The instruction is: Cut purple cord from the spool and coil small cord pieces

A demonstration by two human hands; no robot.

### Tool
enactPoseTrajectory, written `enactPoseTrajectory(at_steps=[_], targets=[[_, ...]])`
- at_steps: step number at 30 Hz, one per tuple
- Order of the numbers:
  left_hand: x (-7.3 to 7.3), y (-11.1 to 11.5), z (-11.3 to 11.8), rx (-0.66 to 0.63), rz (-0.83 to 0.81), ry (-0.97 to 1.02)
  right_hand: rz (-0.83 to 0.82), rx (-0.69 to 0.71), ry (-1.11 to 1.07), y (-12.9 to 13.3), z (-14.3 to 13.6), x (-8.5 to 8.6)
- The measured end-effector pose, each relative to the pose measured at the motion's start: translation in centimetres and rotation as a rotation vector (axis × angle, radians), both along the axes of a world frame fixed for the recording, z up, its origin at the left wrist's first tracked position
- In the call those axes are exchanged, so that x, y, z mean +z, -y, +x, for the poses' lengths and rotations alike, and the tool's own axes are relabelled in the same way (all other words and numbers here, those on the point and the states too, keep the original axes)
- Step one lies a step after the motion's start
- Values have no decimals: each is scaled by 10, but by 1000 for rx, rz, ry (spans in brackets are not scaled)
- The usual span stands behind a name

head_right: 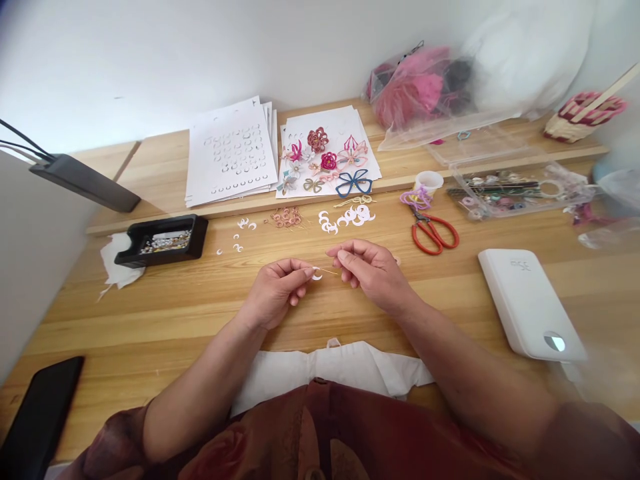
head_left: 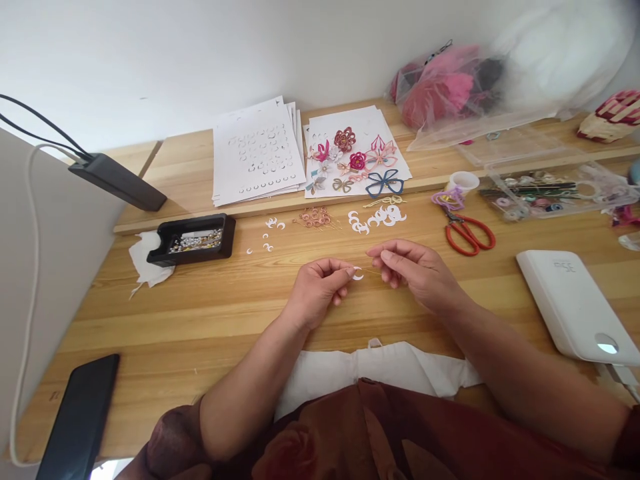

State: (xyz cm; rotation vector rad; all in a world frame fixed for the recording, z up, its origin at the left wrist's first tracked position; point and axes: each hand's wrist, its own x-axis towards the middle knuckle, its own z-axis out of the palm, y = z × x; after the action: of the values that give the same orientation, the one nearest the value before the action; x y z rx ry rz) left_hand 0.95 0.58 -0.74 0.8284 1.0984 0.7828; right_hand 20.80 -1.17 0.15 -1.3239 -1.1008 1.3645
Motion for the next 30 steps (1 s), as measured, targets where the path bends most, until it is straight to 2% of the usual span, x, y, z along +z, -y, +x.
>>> enactPoseTrajectory(at_steps=[9,15,30], targets=[[4,0,0,-20,-57,41,235,117,310,-1,4,0],[6,1,1,-62,-47,27,403,76,441,1,4,-3],[6,1,1,-53,-59,50,320,56,303,0,0,-10]])
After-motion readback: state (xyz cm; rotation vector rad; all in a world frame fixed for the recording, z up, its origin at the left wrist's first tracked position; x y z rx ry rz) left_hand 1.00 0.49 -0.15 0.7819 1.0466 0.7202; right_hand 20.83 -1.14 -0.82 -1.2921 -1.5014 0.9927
